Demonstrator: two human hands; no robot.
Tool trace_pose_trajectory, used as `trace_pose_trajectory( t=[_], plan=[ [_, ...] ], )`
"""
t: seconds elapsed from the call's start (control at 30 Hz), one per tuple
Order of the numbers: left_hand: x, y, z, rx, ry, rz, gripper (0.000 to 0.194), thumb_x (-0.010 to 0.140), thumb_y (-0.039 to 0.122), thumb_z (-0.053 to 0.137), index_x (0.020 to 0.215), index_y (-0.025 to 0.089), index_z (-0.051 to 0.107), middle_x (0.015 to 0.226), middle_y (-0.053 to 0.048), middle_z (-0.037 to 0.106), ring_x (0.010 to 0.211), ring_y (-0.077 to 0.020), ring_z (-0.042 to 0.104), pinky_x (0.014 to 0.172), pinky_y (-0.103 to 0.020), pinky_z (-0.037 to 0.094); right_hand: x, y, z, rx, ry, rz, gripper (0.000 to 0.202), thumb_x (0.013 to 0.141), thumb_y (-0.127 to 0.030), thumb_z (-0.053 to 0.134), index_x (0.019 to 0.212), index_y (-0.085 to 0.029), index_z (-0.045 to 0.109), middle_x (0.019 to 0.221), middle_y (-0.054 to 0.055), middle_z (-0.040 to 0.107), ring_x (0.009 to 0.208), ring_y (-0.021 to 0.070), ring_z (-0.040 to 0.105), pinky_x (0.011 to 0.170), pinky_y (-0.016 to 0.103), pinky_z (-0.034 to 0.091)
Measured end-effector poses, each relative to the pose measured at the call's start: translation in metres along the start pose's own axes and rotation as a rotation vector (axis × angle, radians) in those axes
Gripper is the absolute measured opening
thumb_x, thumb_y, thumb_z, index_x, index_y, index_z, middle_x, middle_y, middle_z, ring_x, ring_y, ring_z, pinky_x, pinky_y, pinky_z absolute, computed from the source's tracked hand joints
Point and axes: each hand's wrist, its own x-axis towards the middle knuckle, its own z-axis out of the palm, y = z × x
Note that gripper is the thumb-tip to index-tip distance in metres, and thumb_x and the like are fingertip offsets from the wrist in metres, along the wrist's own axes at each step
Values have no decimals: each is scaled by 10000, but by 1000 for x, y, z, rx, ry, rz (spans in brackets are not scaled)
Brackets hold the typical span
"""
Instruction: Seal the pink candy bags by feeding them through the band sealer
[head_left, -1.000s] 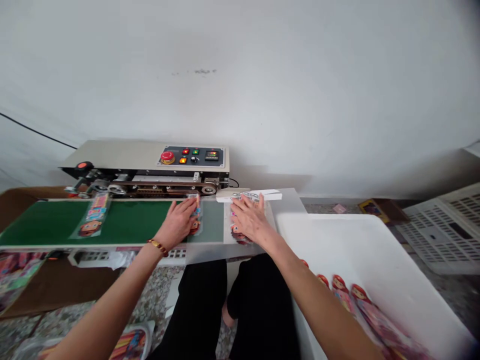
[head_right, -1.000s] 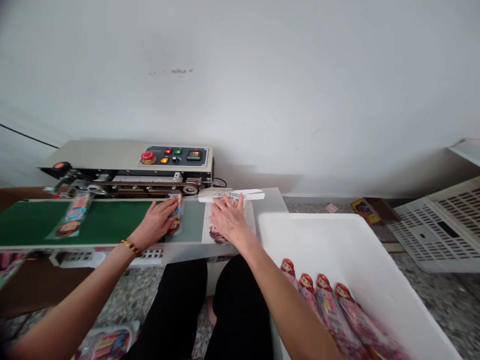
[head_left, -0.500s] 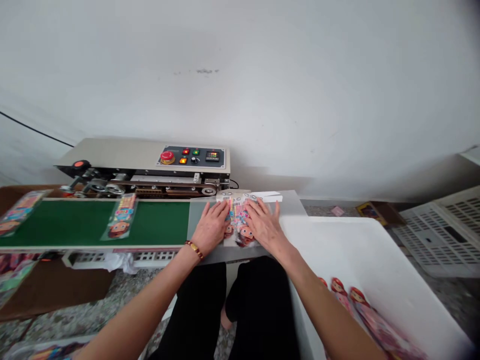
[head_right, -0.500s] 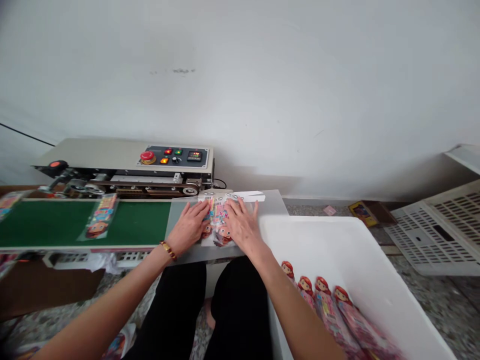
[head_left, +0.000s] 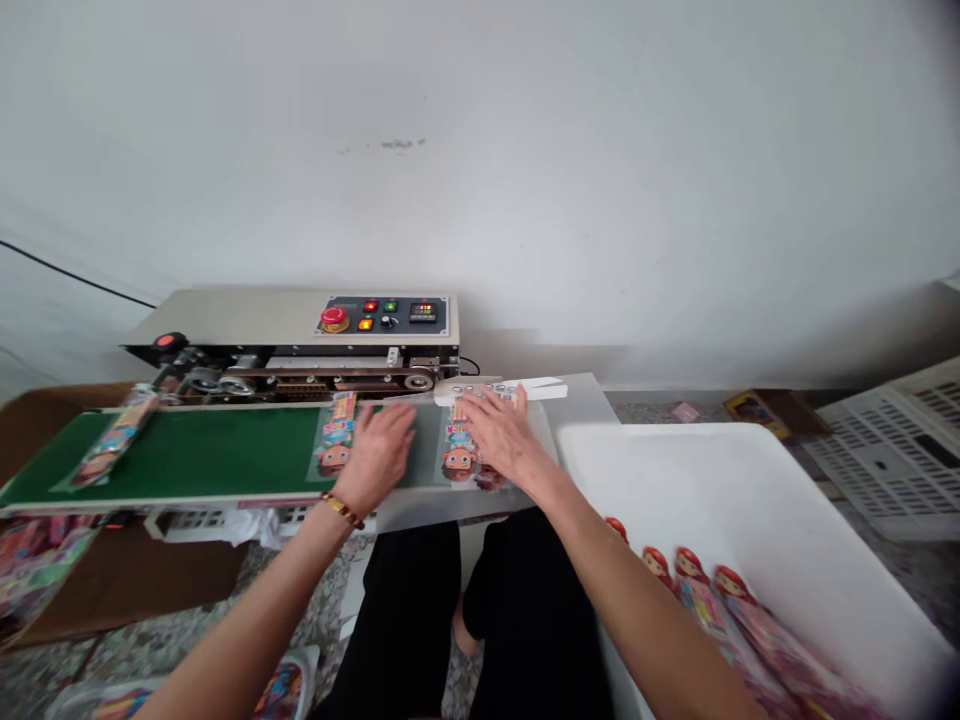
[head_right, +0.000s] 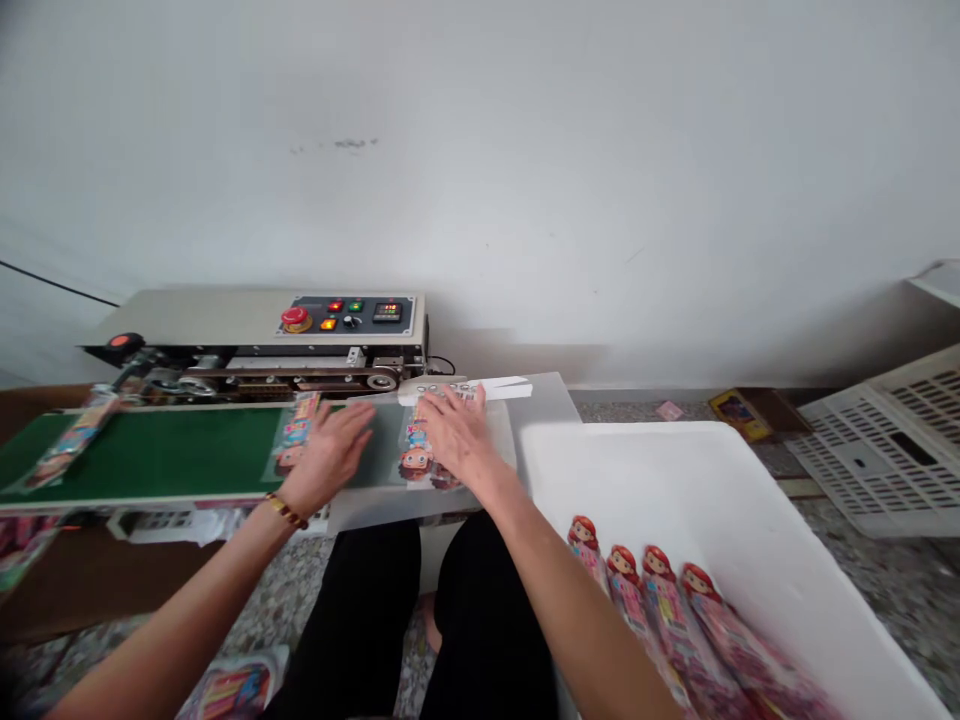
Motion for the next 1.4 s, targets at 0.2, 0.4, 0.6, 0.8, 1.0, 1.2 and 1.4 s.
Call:
trace_pose_trajectory(
  t=[0.2, 0.4, 0.6, 0.8, 1.0, 1.2, 1.4],
  plan=[
    [24, 54, 22, -36, -165, 124, 478, 1011, 232, 416, 1473, 114, 459, 1558, -153, 471, 1447, -283, 437, 1230, -560, 310, -33, 20, -10, -58, -4, 94, 421, 1064, -245, 389, 1450, -240, 556, 1502, 95, 538, 1454, 317, 391, 1225, 695, 40],
    [9, 9, 9, 12, -179, 39, 487, 998, 218, 405, 1479, 162, 458, 1554, -128, 484, 1436, -280, 452, 1234, -566, 288, -27, 15, -3, -17, -71, 95, 449, 1071, -288, 387, 1508, -261, 485, 1552, 68, 481, 1475, 319, 348, 1209, 719, 16],
    [-11, -34, -11, 107, -81, -137, 400, 992, 246, 416, 1370, 235, 546, 1469, -93, 582, 1356, -315, 541, 1222, -676, 206, -3, -2, 2, 18, -60, -35, 412, 1063, -264, 398, 1451, -256, 535, 1538, 63, 501, 1448, 318, 365, 1204, 701, 102],
    [10, 20, 1, -39, -47, -7, 360, 1019, 238, 380, 1290, 207, 616, 1392, -100, 643, 1319, -236, 578, 1254, -527, 260, 3, -6, 4, 60, -4, -46, 366, 1067, -242, 402, 1387, -252, 581, 1458, 56, 583, 1409, 299, 403, 1198, 702, 80],
    [23, 56, 16, 32, -113, -105, 428, 1002, 333, 491, 1403, 203, 567, 1489, -127, 557, 1400, -331, 478, 1192, -674, 258, 6, 9, -1, 58, -7, 65, 351, 1043, -187, 407, 1300, -240, 641, 1428, 88, 597, 1383, 292, 428, 1181, 696, 111],
    [15, 61, 19, 64, -164, -122, 480, 1013, 338, 478, 1466, 184, 514, 1529, -124, 512, 1446, -326, 426, 1209, -684, 209, 42, -2, 0, 28, -72, 195, 324, 1029, -201, 422, 1218, -242, 681, 1256, 111, 637, 1189, 283, 521, 1154, 625, 208],
    [15, 62, 19, 76, -174, -128, 516, 1020, 353, 461, 1513, 198, 454, 1548, -122, 489, 1464, -315, 405, 1216, -685, 191, 59, -4, 6, 15, -116, 256, 303, 1027, -234, 422, 1084, -227, 720, 1212, 121, 631, 1169, 298, 516, 1083, 578, 305]
  ],
)
